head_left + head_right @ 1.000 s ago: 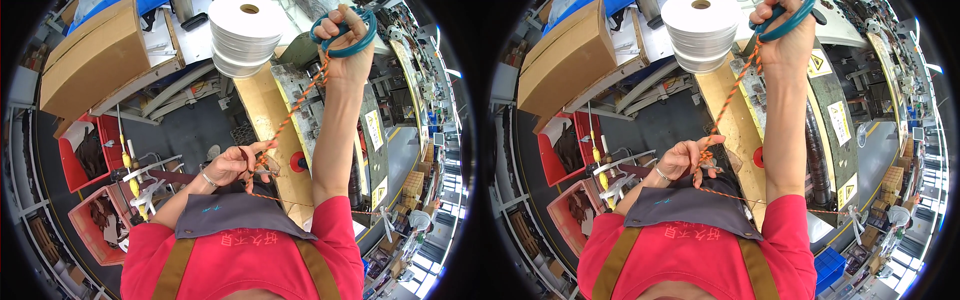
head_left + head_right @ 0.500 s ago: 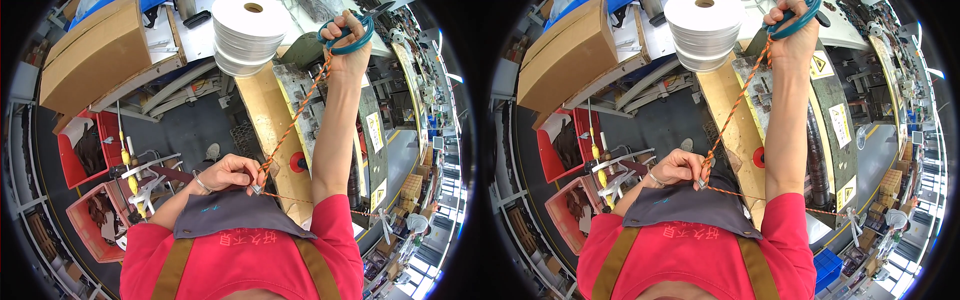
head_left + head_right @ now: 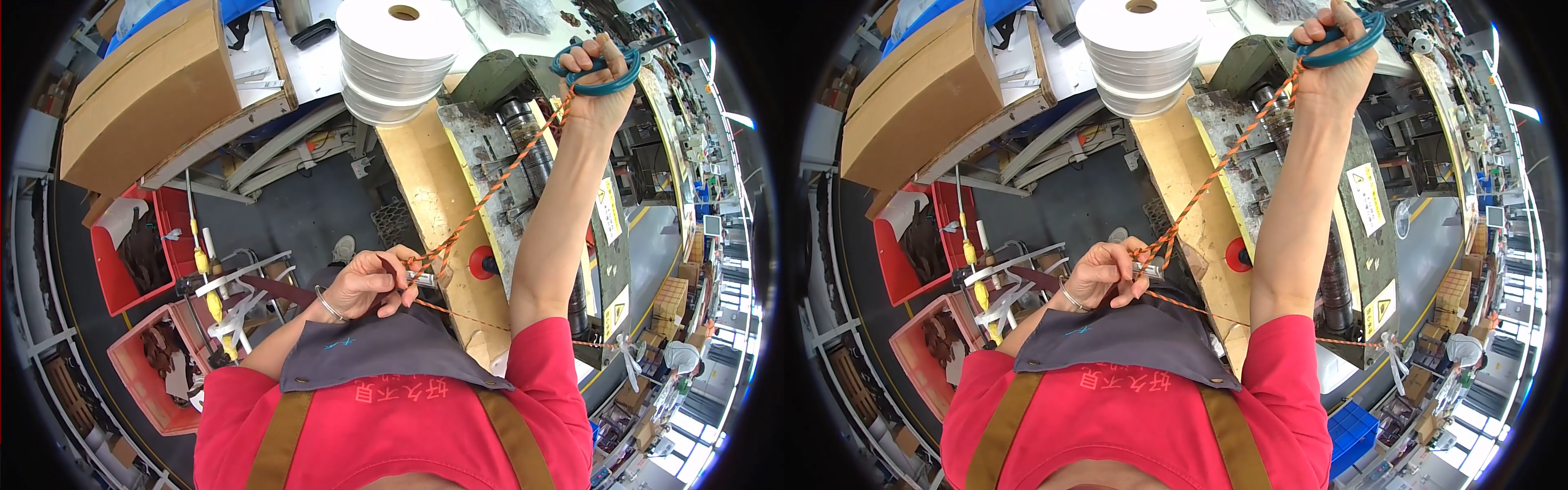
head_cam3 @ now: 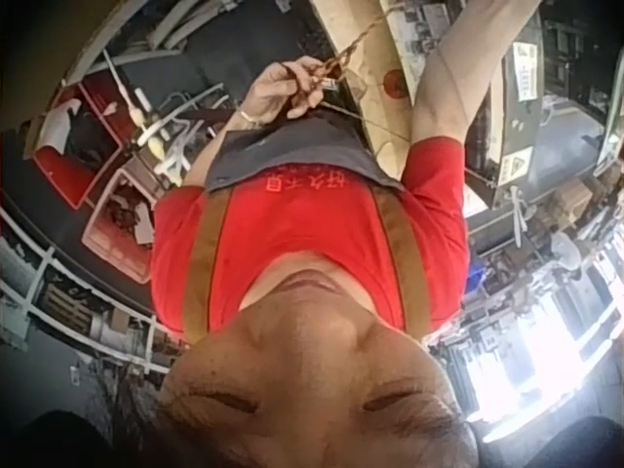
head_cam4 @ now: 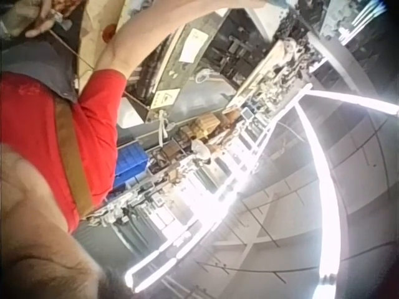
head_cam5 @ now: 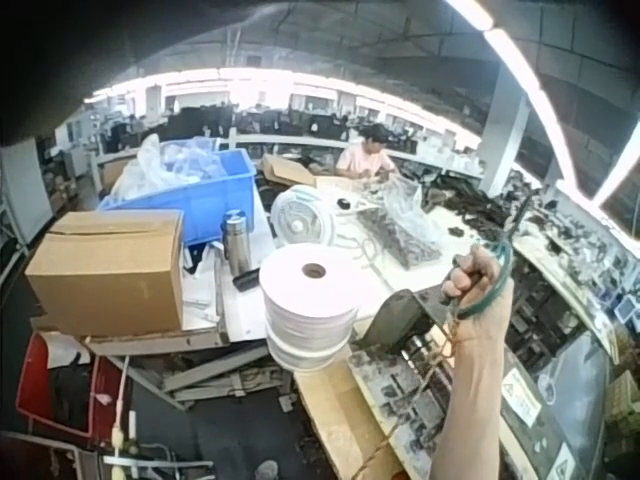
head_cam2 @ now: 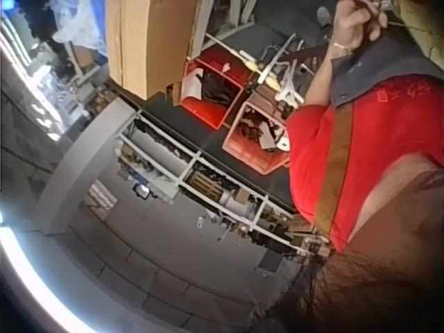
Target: Cutting leather straps and trimming materials using scissors in a workshop environment.
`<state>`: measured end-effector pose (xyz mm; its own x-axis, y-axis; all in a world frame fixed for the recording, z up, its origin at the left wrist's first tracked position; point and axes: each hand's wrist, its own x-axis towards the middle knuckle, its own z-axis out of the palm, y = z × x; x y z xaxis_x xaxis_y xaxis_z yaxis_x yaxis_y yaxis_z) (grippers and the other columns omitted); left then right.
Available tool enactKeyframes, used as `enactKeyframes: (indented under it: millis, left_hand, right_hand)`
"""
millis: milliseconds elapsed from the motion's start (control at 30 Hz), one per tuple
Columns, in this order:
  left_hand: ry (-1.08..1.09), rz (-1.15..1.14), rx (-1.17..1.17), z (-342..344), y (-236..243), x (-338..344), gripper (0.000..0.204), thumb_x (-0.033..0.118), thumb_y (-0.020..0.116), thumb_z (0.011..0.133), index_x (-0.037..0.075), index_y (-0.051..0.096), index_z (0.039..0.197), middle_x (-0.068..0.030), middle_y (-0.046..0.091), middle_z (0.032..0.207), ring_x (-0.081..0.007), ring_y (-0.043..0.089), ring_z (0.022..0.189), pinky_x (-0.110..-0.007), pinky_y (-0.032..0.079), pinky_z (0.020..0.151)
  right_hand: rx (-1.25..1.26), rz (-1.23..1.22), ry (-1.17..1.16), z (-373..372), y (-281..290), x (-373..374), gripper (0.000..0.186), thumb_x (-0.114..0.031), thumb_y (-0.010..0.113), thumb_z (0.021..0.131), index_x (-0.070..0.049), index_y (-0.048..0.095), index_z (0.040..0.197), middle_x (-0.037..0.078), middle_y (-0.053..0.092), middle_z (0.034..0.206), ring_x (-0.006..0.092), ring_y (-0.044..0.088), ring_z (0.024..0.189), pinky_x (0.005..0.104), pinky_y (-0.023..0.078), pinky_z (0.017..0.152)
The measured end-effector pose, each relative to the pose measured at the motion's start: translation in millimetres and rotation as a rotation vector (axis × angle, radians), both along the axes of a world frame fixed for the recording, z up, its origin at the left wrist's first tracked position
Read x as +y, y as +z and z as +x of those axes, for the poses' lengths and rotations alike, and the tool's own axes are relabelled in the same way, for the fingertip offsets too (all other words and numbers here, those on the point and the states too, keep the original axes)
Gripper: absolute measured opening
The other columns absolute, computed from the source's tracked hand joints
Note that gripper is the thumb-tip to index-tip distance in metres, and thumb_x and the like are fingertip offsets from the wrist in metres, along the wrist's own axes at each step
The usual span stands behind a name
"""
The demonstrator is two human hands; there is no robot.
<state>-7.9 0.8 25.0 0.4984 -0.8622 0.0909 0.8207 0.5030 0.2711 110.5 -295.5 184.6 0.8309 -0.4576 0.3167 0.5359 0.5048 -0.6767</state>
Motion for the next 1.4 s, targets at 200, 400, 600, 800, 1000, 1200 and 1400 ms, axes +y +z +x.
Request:
enactKeyframes:
  millis: [200, 400, 600, 800, 1000, 1200, 1400]
  left_hand:
    - [-0.031, 0.112, 0.022, -2.9, 2.0, 0.9, 0.011, 0.008, 0.050, 0.082, -0.002, 0.052, 0.087, -0.0117, 0.050, 0.092, -0.0202, 0.057, 0.062, -0.020, 0.040, 0.036]
    - [-0.200, 0.211, 0.053, -5.3, 5.6, -0.3, 0.015, 0.011, 0.049, 0.084, 0.000, 0.049, 0.095, -0.0079, 0.053, 0.075, -0.0160, 0.054, 0.048, -0.018, 0.031, 0.030]
    - [-0.291, 0.203, 0.001, -7.3, 7.1, 2.2, 0.013, 0.009, 0.052, 0.081, 0.000, 0.052, 0.089, -0.0075, 0.054, 0.076, -0.0132, 0.051, 0.045, -0.019, 0.027, 0.031]
    - [-0.330, 0.078, -0.042, -9.5, -3.3, -0.6, 0.020, 0.010, 0.052, 0.079, -0.001, 0.052, 0.096, -0.0125, 0.054, 0.090, -0.0156, 0.057, 0.052, -0.019, 0.034, 0.033]
    - [-0.046, 0.612, -0.354, 5.6, -15.7, 2.5, 0.026, 0.012, 0.047, 0.084, -0.004, 0.050, 0.105, -0.0102, 0.053, 0.099, -0.0157, 0.057, 0.084, -0.022, 0.049, 0.059]
    - [0.144, 0.939, -0.798, 44.2, -41.5, 6.1, 0.012, 0.006, 0.047, 0.082, -0.002, 0.048, 0.091, -0.0067, 0.060, 0.077, -0.0105, 0.055, 0.072, -0.023, 0.044, 0.066]
    - [-0.006, 0.906, -0.840, 64.5, -37.5, -34.1, 0.009, 0.004, 0.053, 0.079, -0.003, 0.055, 0.085, -0.0039, 0.059, 0.075, -0.0079, 0.054, 0.069, -0.021, 0.043, 0.064]
  right_hand:
    - [-0.031, 0.086, 0.022, -8.6, -3.0, 0.7, 0.013, -0.004, 0.054, 0.076, -0.002, 0.044, 0.067, 0.004, 0.040, 0.061, 0.0127, 0.036, 0.051, 0.0257, 0.031, 0.049]
    - [0.011, 0.044, 0.052, -12.0, 0.6, 11.9, 0.009, -0.003, 0.052, 0.076, 0.000, 0.047, 0.070, 0.005, 0.043, 0.063, 0.0128, 0.036, 0.051, 0.0255, 0.030, 0.049]
    - [-0.023, -0.119, -0.020, -9.9, -5.5, 14.7, 0.009, -0.005, 0.055, 0.075, 0.003, 0.051, 0.073, 0.006, 0.046, 0.066, 0.0122, 0.038, 0.053, 0.0250, 0.030, 0.049]
    - [0.046, -0.242, -0.135, -14.6, -3.7, 37.3, 0.009, -0.005, 0.058, 0.073, 0.001, 0.052, 0.074, 0.006, 0.045, 0.066, 0.0113, 0.040, 0.052, 0.0244, 0.030, 0.048]
    - [-0.017, 0.131, 0.314, -51.8, 18.2, 36.6, 0.011, -0.003, 0.053, 0.076, 0.005, 0.048, 0.082, 0.003, 0.038, 0.064, 0.0104, 0.034, 0.053, 0.0236, 0.028, 0.049]
    - [-0.117, 0.196, 0.434, -115.0, 11.5, 57.7, 0.019, -0.010, 0.047, 0.083, 0.006, 0.043, 0.094, 0.004, 0.037, 0.067, 0.0106, 0.035, 0.055, 0.0236, 0.029, 0.051]
    - [-0.136, 0.194, 0.478, -198.1, -5.0, 82.7, 0.028, -0.015, 0.046, 0.086, -0.002, 0.042, 0.110, 0.005, 0.043, 0.073, 0.0134, 0.042, 0.055, 0.0269, 0.033, 0.050]
